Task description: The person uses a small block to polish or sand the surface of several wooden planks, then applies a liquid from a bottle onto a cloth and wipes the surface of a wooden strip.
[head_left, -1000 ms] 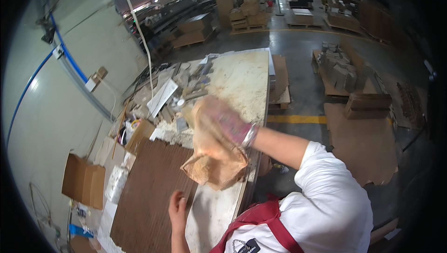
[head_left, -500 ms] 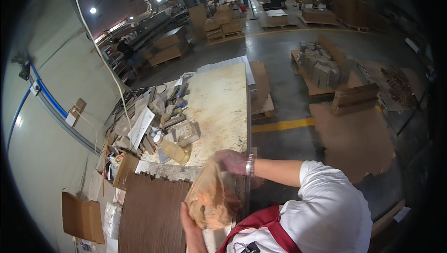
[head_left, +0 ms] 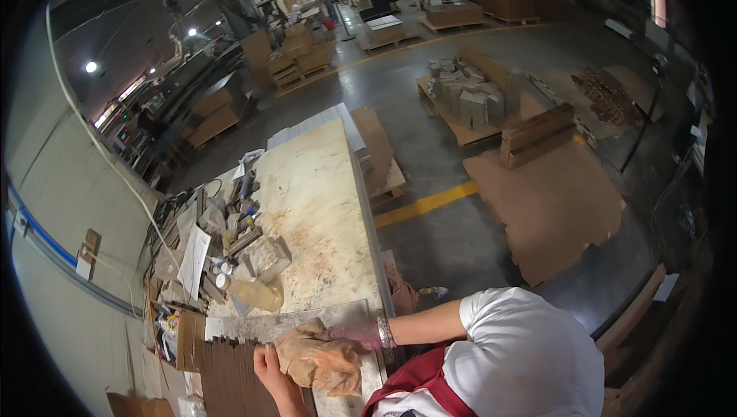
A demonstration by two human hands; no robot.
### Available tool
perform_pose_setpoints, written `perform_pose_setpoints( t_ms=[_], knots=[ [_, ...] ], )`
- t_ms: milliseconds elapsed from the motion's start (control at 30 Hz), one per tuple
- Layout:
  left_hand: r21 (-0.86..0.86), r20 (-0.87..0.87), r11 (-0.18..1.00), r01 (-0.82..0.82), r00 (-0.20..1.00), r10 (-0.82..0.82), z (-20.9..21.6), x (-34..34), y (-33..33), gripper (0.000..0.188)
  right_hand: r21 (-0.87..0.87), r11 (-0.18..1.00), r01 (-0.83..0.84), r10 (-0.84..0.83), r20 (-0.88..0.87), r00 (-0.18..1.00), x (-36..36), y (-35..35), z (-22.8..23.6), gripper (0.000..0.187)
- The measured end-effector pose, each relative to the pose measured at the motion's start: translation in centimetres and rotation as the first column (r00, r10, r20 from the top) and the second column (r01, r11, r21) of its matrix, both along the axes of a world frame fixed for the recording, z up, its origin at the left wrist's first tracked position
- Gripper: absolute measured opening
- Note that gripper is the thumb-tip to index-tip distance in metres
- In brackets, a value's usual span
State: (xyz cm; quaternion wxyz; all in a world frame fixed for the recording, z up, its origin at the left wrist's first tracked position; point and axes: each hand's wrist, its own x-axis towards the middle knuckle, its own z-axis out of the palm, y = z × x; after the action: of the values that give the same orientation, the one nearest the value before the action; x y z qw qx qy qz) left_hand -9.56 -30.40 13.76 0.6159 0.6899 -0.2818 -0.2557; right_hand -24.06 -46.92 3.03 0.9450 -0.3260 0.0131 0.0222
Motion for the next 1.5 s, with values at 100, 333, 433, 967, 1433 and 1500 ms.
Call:
perform_pose_setpoints(
  t_ms=[100, 333, 433, 967, 1433, 1500],
  knots=[
    [-0.116, -0.379, 0.989, -0.092, 0.925, 0.042, -2.6, -1.2, 0.8, 0.053, -0.318, 0.934, 0.163, -0.172, -0.001, 0.985, -0.8, -0.7, 1.8, 0.051],
    [-0.161, -0.685, 0.987, -0.02, 0.722, -0.098, -11.7, -0.5, 0.3, 0.067, -0.074, 0.988, 0.139, -0.143, -0.047, 0.989, 1.3, 1.2, 1.5, 0.039],
    [-0.4, -0.609, 0.912, 0.091, 0.717, -0.339, -13.3, -0.2, 2.1, 0.061, -0.413, 0.883, 0.222, -0.17, 0.158, 0.973, 1.7, 0.5, 1.4, 0.043],
    [0.03, 0.325, 0.963, -0.268, 0.914, 0.244, -8.3, 16.7, -10.7, 0.103, 0.26, 0.859, 0.441, -0.396, -0.21, 0.894, 1.1, -6.6, 0.2, 0.051],
    [0.196, 0.87, 0.978, -0.077, 0.474, -0.137, -5.5, 12.4, -13.7, 0.041, 0.291, 0.711, 0.64, -0.573, -0.288, 0.767, 1.5, -11.1, -1.4, 0.038],
    [0.274, 0.871, 0.961, -0.032, 0.433, -0.234, -5.6, 10.3, -14.5, 0.048, 0.224, 0.7, 0.679, -0.61, -0.307, 0.73, 2.4, -10.6, -0.4, 0.038]
  ],
)
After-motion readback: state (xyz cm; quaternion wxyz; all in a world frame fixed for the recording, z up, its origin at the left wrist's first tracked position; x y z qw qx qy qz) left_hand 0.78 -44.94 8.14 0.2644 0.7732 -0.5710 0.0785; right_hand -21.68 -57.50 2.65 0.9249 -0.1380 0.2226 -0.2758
